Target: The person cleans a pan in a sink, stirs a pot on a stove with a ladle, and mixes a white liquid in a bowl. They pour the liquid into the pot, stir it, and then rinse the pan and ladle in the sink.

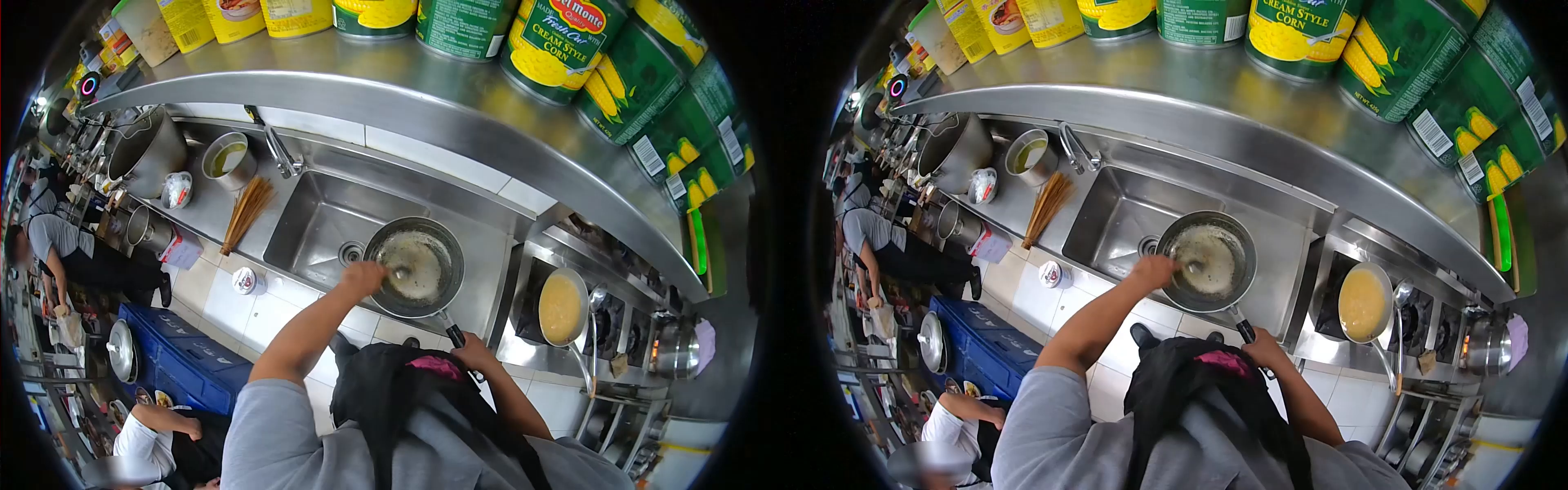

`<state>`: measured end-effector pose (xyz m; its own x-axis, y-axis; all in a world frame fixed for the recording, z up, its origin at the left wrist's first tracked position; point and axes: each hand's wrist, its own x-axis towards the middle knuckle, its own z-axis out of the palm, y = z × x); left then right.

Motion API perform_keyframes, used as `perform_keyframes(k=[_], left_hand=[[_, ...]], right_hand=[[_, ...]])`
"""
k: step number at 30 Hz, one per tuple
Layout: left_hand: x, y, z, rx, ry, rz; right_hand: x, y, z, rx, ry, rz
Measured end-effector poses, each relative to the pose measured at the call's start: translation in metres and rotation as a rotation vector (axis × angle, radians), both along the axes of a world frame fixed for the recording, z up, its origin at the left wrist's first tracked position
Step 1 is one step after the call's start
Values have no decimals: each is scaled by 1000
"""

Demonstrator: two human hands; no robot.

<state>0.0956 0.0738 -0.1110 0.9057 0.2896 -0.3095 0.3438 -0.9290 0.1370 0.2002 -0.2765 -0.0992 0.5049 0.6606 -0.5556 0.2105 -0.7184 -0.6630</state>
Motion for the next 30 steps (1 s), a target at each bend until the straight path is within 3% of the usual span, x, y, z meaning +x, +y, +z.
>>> perform_keyframes(k=[1,3,5,6,8,9,15,17,18,20,23,25,28,30], left_hand=[[-5,-3,7,5,27,-169],[1,3,1,-1,37,-143],[12,16,-7,-27,57,181],[9,14,-3,-30,60,177],[1,13,8,15,94,-149],[1,14,9,18,92,-146],[-10,20,3,22,-37,98],[-19,14,28,21,87,-209],[-18,18,25,24,89,-199],[-11,27,7,53,62,55],[-17,29,-12,-43,74,-53],[-24,12,13,-12,115,-51],[-33,22,8,-6,33,92],[-41,38,-3,-82,-85,351]], right_hand=[[0,0,3,-13,26,6],[0,4,8,-19,54,16],[-1,4,11,-81,119,-39],[-3,3,11,-84,122,-44],[-1,6,13,-54,47,-11],[1,5,12,-51,46,-8],[-1,4,10,-57,125,-42],[1,3,-1,18,84,1],[0,7,4,22,86,11],[-1,13,25,-34,195,-64],[-4,21,40,19,211,-57],[-4,25,50,6,174,2],[-5,39,46,8,153,43],[-10,54,54,7,175,84]])
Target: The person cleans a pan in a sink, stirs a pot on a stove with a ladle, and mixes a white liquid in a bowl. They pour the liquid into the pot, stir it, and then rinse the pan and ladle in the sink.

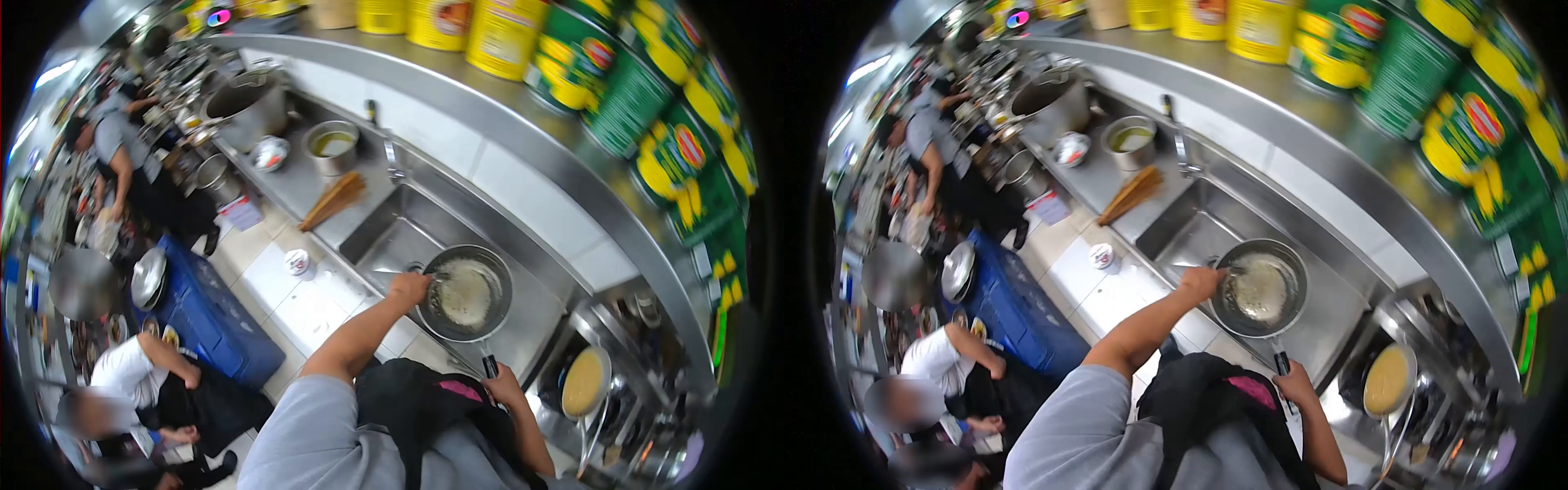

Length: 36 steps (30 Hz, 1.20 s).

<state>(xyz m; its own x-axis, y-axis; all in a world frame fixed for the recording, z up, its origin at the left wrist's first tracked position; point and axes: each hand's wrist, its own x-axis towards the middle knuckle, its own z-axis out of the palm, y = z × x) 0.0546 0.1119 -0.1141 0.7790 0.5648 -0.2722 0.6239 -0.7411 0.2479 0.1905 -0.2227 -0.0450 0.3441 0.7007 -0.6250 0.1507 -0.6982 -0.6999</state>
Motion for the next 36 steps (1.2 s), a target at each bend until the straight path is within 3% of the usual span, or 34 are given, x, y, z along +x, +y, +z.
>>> perform_keyframes(k=[3,4,6,8,9,11,12,14,17,21,24,26,29,31,34,35,36], left_hand=[[-17,-7,31,-54,71,-87],[-19,-6,9,-85,-1,-152],[-23,-10,-2,-93,-46,-67],[-40,-17,29,-69,-142,4],[-42,-17,27,-83,-128,59],[-49,-19,19,-94,-216,150],[-58,-18,18,-93,-222,175],[-64,-18,18,-134,-279,214],[-72,-3,-1,-115,-404,241],[-78,18,1,-148,-456,272],[-78,35,-10,-127,-473,257],[-82,51,1,-192,-373,205],[-79,78,13,-126,-319,181],[-76,101,21,-82,-307,141],[-60,134,22,-54,-198,101],[-54,145,19,-17,-183,94],[-56,153,22,-18,-210,45]], right_hand=[[-5,24,13,31,-21,18],[-7,30,16,15,-80,-12],[-9,40,8,7,-137,12],[-2,45,-11,153,-426,22],[21,35,-53,362,-802,198],[31,38,-64,367,-1021,261],[24,50,-54,379,-1021,286],[-9,73,-2,267,-555,-5],[10,95,-7,156,-361,41],[-20,119,10,154,-475,101],[-1,110,-50,288,-672,151],[-3,110,-58,344,-748,167],[-26,120,-32,381,-632,121],[-70,145,22,194,-298,-90],[-77,154,15,195,-309,-76],[-60,142,-26,265,-398,-43],[-76,151,-1,201,-332,-104]])
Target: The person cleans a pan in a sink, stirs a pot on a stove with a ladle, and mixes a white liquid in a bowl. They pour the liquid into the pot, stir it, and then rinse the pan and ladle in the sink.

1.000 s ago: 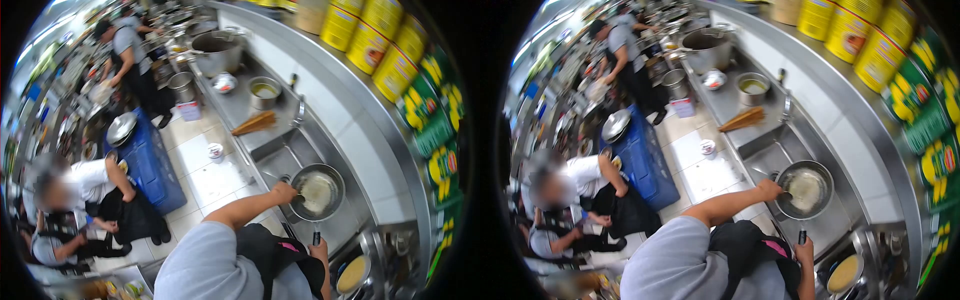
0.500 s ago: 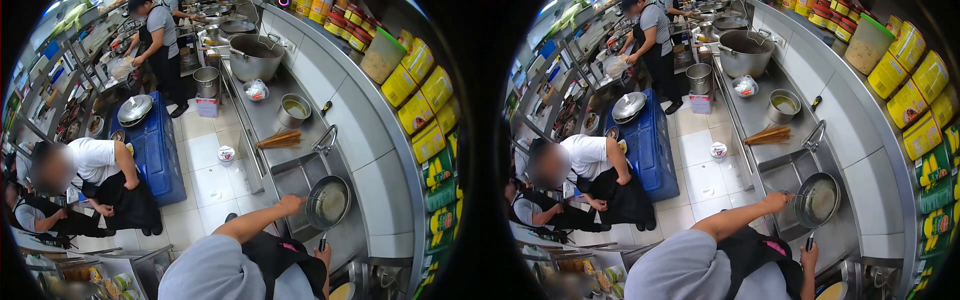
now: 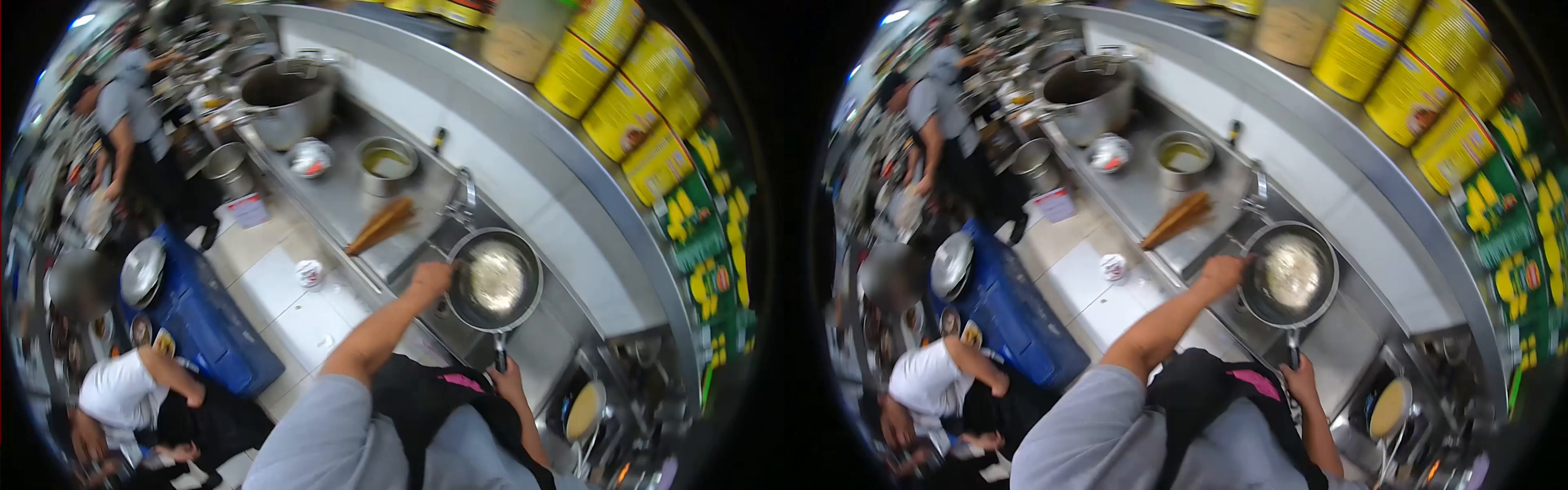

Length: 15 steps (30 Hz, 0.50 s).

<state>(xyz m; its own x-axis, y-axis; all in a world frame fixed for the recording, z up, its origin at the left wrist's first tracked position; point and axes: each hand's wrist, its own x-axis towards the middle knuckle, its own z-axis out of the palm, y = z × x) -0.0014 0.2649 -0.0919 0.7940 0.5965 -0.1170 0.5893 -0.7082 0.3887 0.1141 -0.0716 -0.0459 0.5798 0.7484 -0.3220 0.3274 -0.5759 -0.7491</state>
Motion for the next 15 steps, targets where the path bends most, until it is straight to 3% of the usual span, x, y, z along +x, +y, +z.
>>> perform_keyframes(k=[1,2,5,12,15], left_hand=[[3,7,-1,9,-12,17],[5,12,-1,18,-3,17],[2,21,19,49,-47,-8],[-7,20,21,16,2,-122],[-8,19,7,14,57,-296]], right_hand=[[14,-11,-35,19,-11,17],[-3,-4,-12,2,139,-62],[-20,9,11,-30,134,-129],[-24,17,16,-37,113,-117],[-24,20,15,-31,94,-95]])
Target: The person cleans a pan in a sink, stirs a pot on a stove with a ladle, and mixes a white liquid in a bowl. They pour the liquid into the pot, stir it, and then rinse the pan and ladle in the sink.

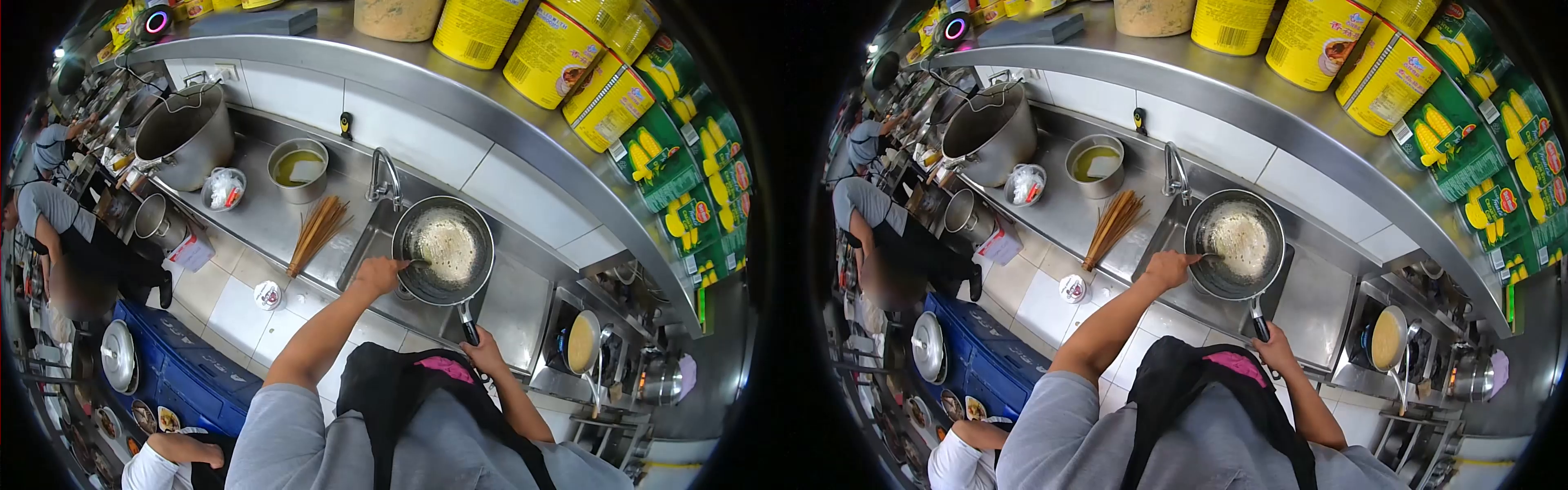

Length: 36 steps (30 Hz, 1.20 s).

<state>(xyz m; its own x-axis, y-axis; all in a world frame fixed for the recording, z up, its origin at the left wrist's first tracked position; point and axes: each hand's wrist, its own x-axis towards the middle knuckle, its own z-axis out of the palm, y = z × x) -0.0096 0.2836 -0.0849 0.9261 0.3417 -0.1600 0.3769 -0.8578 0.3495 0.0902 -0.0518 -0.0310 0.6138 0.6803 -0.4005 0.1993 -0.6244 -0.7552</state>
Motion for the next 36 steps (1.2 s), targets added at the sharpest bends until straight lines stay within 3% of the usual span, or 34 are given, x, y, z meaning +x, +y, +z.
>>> perform_keyframes(k=[3,6,9,11,12,14,20,24,26,30,33,35,36], left_hand=[[7,7,-9,-35,-59,152],[5,11,-17,-118,-75,60],[2,9,-19,9,-41,-93],[10,14,-22,-100,-117,175],[11,14,-20,-104,-116,167],[7,15,-16,-45,32,-84],[-2,15,-30,-72,-166,76],[-9,3,-32,29,-120,-78],[-5,0,-21,-93,-116,279],[-2,-41,-17,-146,-172,112],[-2,-52,-19,-155,-128,190],[2,-49,-34,-208,-127,419],[1,-59,-28,-214,-129,426]], right_hand=[[2,2,0,5,-9,14],[2,-2,3,-8,130,-43],[2,-4,7,-13,145,-33],[-1,-7,10,8,234,-31],[-1,-9,7,6,235,-40],[1,-10,3,4,173,15],[-5,-4,14,16,168,12],[-6,-4,10,13,192,7],[-8,-3,8,17,234,-51],[-12,0,-6,12,55,36],[-18,2,-11,-9,64,-5],[-19,-3,-23,69,-49,48],[-19,-5,-23,63,-51,55]])
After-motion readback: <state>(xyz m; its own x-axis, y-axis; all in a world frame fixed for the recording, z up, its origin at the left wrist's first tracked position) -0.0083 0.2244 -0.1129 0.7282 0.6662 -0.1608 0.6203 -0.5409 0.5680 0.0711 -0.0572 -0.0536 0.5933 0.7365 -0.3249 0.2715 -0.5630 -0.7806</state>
